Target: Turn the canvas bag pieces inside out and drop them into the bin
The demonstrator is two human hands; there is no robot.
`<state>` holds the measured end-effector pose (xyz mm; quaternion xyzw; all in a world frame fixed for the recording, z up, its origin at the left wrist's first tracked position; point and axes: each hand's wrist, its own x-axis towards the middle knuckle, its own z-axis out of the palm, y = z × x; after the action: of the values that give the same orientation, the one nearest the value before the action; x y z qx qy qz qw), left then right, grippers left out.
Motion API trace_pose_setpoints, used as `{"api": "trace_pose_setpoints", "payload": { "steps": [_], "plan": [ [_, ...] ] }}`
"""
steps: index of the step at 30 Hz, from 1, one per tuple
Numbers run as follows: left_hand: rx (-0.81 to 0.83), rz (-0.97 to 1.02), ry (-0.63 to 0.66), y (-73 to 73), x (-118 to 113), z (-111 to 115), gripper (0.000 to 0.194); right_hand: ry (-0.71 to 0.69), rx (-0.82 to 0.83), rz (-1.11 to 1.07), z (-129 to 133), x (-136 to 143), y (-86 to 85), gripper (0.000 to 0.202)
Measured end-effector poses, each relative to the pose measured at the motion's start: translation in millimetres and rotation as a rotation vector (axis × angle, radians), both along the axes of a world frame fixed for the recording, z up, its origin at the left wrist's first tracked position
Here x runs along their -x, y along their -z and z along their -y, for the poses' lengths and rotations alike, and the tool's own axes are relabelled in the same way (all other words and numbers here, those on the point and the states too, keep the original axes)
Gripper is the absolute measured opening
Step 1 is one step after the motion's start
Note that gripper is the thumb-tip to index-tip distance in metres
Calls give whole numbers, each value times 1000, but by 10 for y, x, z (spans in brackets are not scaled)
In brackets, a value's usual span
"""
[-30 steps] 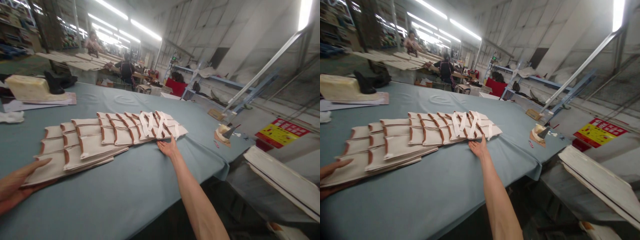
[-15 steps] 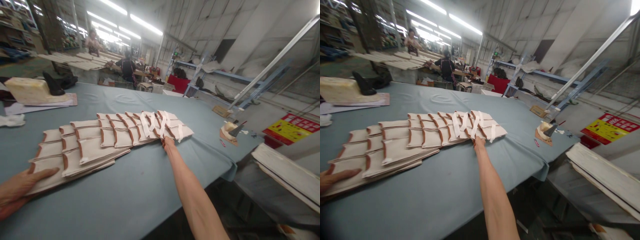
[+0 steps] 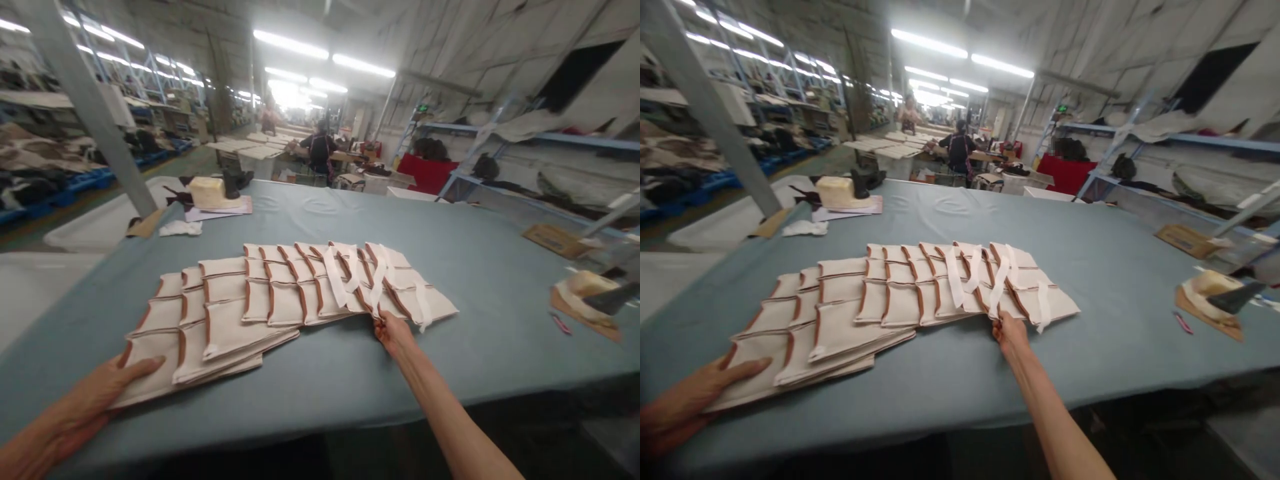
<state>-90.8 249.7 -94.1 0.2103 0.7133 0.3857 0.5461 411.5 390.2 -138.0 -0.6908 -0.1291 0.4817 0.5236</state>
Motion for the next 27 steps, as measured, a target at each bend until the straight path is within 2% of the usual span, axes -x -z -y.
{"api": "trace_pose_setpoints", "payload": {
  "steps": [4,7,8,10,13,15,16,18,20,23,27],
  "plan": [
    [-63,25,-13,-29,-23,132,81,-117,67,54,-61,-62,-4,40],
    [-96,37,-65,-2,8,163,54,-223,84,90,-55,-13,-132,32],
    [-110,48,-77,25,21,157,43,-276,83,91,-12,39,-176,38],
    [-126,63,-107,95,40,134,22,-410,77,96,180,206,-233,54],
    [-160,106,-113,187,35,106,11,-628,38,185,678,607,-214,49],
    [-184,136,-100,222,22,101,15,-734,-86,283,977,968,-149,45],
    [-196,148,-91,234,16,100,17,-791,-217,365,1064,1172,-110,50],
    [-215,164,-72,257,9,97,20,-919,-773,802,1085,1596,-36,50],
    [-233,174,-58,284,6,92,21,-1037,-1090,1091,943,1980,32,55],
    [-263,187,-52,335,1,96,24,-1144,-1182,1146,668,2341,138,52],
    [-294,208,-65,387,-18,147,23,-1162,-1185,1154,502,2411,283,45]
  ]
}}
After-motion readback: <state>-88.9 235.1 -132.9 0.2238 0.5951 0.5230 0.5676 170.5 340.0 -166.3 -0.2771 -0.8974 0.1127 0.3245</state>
